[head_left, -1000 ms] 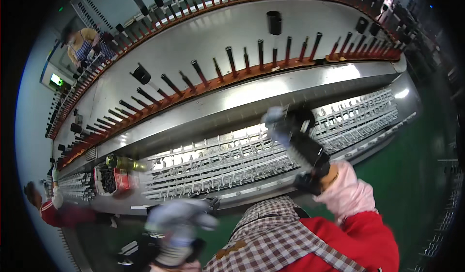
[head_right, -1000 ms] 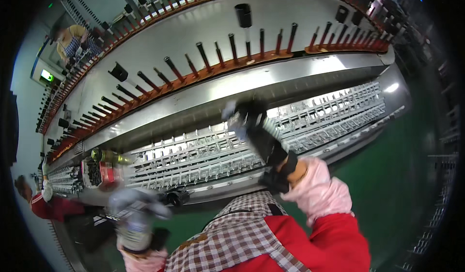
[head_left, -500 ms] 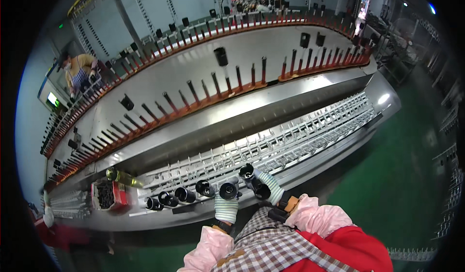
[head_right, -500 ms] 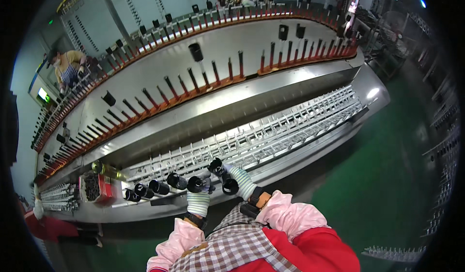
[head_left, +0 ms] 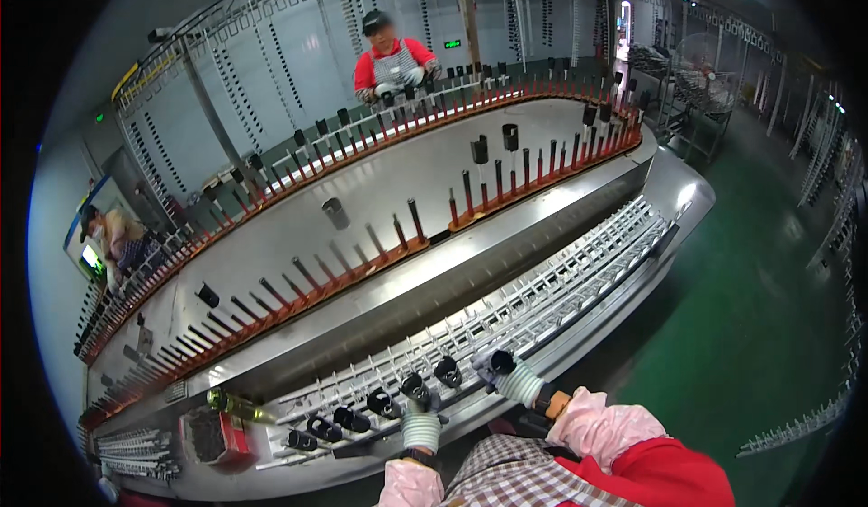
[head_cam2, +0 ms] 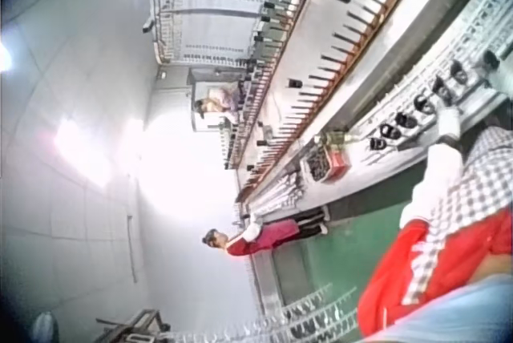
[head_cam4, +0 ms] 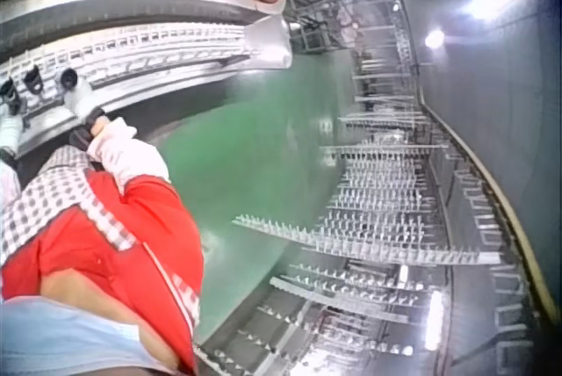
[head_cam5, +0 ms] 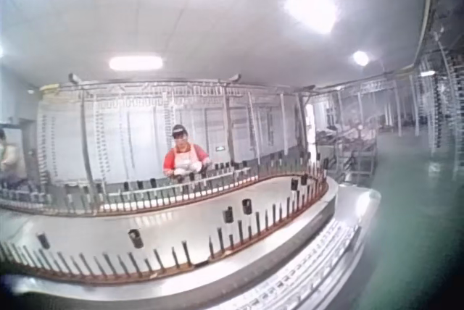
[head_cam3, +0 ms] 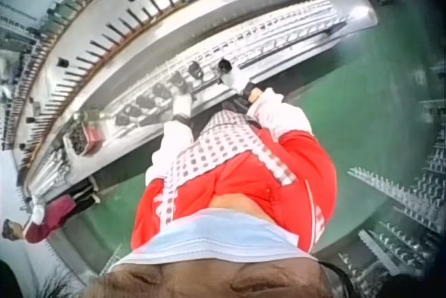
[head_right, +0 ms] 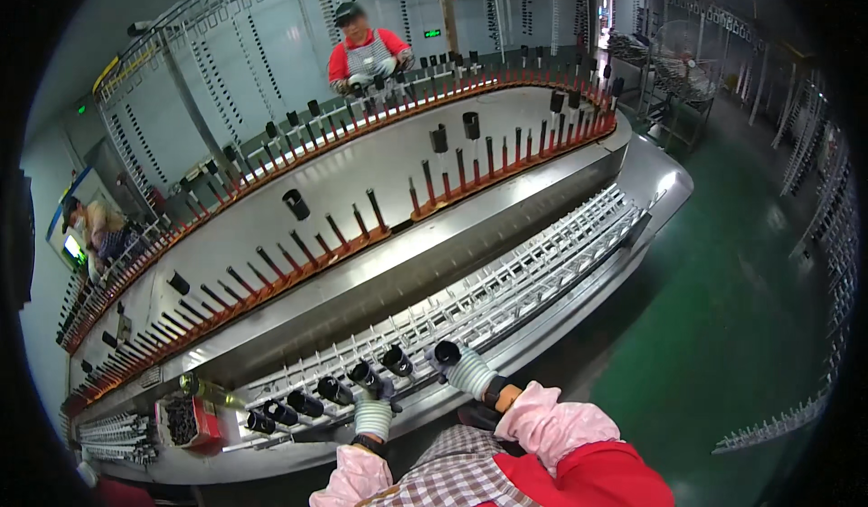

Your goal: The recorder is placing small black plastic components onto a circular assembly line conveyor.

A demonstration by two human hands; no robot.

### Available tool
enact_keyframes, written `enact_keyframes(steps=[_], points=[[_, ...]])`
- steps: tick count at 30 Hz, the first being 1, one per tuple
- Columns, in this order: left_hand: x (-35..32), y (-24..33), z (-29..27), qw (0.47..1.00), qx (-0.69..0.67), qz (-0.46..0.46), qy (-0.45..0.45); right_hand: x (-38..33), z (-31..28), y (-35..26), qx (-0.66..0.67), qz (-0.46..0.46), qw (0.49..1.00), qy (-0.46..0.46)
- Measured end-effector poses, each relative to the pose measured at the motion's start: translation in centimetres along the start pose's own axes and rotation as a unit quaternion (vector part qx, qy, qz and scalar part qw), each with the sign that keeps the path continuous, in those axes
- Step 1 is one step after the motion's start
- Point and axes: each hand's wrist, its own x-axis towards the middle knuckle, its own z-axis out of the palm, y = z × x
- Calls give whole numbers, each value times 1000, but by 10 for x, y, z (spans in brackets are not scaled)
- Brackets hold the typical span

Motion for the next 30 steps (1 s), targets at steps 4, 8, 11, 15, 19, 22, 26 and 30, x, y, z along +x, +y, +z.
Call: enact_keyframes(steps=[4,8,11,15,19,22,26,30], points=[[-17,39,12,996,87,8,-12,34,-12,76,-210,-6,978,-3],[-62,67,-4,919,387,64,38,12,-31,-3,-103,21,994,-33],[-94,139,-14,928,296,61,-218,22,-46,-3,-121,18,990,-74],[-68,242,11,962,51,102,-247,31,-73,-26,-73,110,961,-242],[82,289,90,969,47,188,-154,54,-151,4,-6,-26,941,-338],[212,298,163,975,85,190,-81,92,-237,9,-45,-130,963,-233],[354,267,195,988,3,119,100,156,-356,-20,16,-120,992,-14],[393,296,202,946,-70,180,261,236,-461,0,-94,-164,974,128]])
